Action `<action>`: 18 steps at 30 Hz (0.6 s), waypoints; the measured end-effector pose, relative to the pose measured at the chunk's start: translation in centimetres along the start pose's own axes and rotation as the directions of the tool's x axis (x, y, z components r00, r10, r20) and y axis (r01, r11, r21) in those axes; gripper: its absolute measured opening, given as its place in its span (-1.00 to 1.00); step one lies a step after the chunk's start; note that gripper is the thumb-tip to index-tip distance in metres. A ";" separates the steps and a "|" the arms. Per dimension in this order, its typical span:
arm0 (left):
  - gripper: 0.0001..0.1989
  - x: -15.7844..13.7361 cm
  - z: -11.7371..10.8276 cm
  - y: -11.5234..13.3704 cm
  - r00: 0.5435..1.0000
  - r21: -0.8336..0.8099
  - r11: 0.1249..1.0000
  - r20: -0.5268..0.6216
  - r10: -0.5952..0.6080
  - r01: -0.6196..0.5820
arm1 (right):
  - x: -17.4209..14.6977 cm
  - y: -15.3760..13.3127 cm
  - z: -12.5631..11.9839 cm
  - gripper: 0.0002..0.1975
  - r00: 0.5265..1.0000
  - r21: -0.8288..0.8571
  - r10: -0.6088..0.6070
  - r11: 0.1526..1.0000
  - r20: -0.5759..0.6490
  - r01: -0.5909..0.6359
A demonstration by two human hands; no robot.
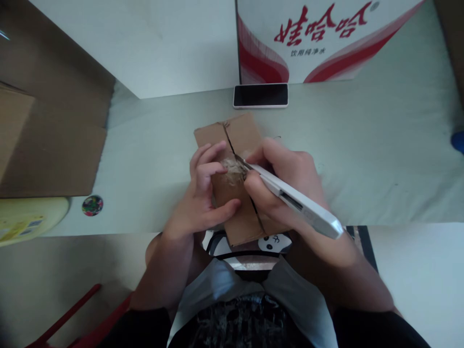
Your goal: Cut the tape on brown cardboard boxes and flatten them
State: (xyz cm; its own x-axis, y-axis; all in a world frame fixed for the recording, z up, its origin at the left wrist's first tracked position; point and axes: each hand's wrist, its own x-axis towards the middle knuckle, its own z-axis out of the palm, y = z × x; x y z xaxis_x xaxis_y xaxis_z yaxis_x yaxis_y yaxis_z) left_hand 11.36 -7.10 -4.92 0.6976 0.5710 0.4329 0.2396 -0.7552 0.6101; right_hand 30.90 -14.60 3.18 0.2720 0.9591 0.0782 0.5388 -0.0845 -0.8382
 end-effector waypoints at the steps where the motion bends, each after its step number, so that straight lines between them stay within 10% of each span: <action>1: -0.45 0.0 0.0 0.0 1.000 -0.007 1.000 -0.004 0.002 -0.002 | -0.1 -0.2 0.0 -0.95 1.000 0.010 0.018 1.000 0.007 -0.018; 18: -0.45 0.1 -0.1 0.1 1.000 0.013 1.000 -0.004 0.021 -0.021 | -0.2 -1.1 -0.3 -0.87 0.994 0.114 0.075 0.990 0.075 -0.083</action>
State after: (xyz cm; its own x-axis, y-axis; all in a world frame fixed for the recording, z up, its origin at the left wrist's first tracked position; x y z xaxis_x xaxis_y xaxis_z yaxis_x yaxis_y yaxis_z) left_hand 11.38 -7.08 -4.79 0.6996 0.5562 0.4485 0.2337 -0.7713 0.5921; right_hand 30.51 -14.80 4.21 0.2514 0.9675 -0.0256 0.4198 -0.1328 -0.8978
